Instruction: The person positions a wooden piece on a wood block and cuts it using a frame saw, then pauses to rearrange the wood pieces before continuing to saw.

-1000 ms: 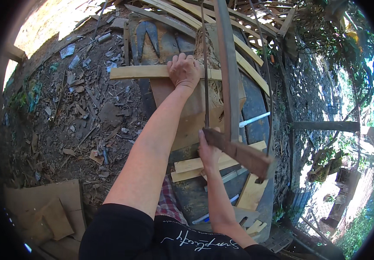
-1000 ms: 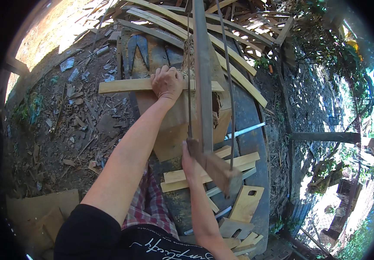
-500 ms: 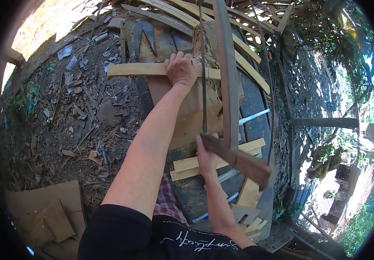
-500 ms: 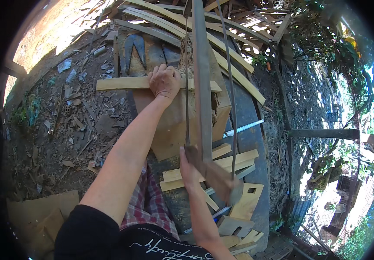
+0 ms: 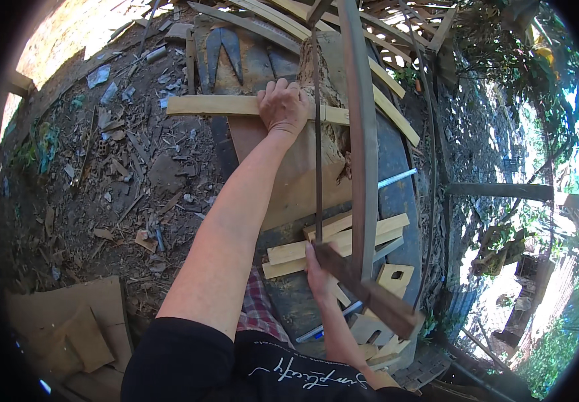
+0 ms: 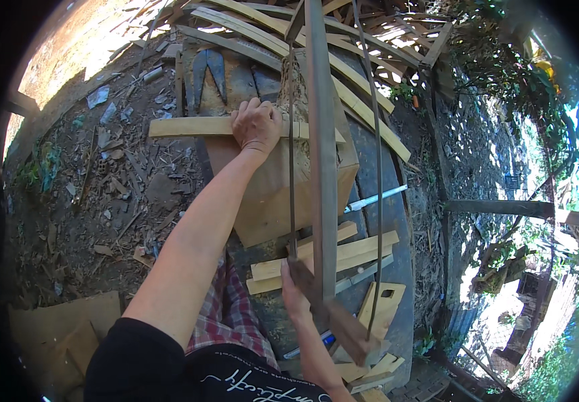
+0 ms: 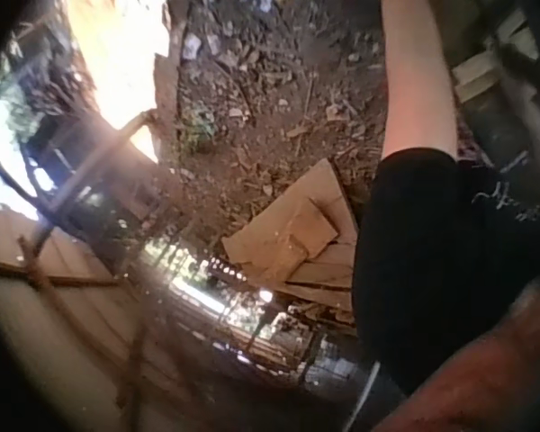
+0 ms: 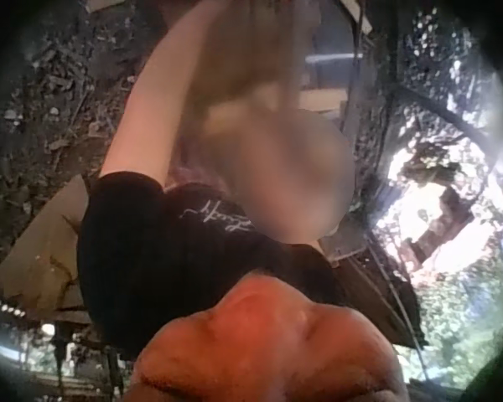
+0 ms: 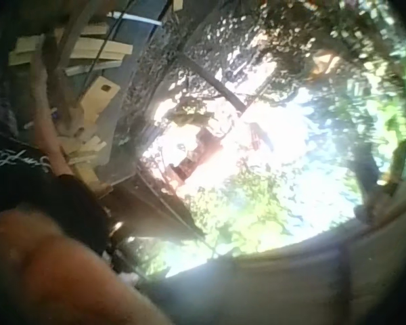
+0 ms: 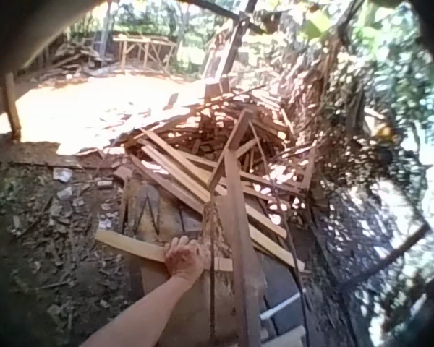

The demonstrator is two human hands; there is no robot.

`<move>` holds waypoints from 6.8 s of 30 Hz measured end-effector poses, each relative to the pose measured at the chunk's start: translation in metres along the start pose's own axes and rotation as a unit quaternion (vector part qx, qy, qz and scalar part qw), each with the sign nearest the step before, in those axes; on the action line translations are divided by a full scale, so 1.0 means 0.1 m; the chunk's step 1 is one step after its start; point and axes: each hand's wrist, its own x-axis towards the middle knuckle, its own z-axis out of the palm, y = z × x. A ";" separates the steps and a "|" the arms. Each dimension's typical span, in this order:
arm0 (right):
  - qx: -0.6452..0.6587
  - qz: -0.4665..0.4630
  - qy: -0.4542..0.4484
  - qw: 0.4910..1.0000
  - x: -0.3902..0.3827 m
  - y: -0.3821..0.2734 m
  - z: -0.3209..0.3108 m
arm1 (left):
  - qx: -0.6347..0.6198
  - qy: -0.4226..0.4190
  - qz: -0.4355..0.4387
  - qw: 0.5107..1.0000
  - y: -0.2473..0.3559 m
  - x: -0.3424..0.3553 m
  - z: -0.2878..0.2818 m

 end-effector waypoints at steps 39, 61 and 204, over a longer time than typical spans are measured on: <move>0.149 0.109 0.044 0.982 0.90 0.18 0.51 | 0.016 0.000 0.002 1.000 0.11 -0.08 -0.03; 0.040 -0.021 0.042 0.998 0.79 0.26 0.42 | 0.000 0.005 0.011 1.000 0.14 -0.08 -0.03; 0.258 0.322 -0.018 0.911 -0.88 -0.19 -0.55 | 0.096 0.001 -0.039 0.995 -0.12 -0.38 -0.39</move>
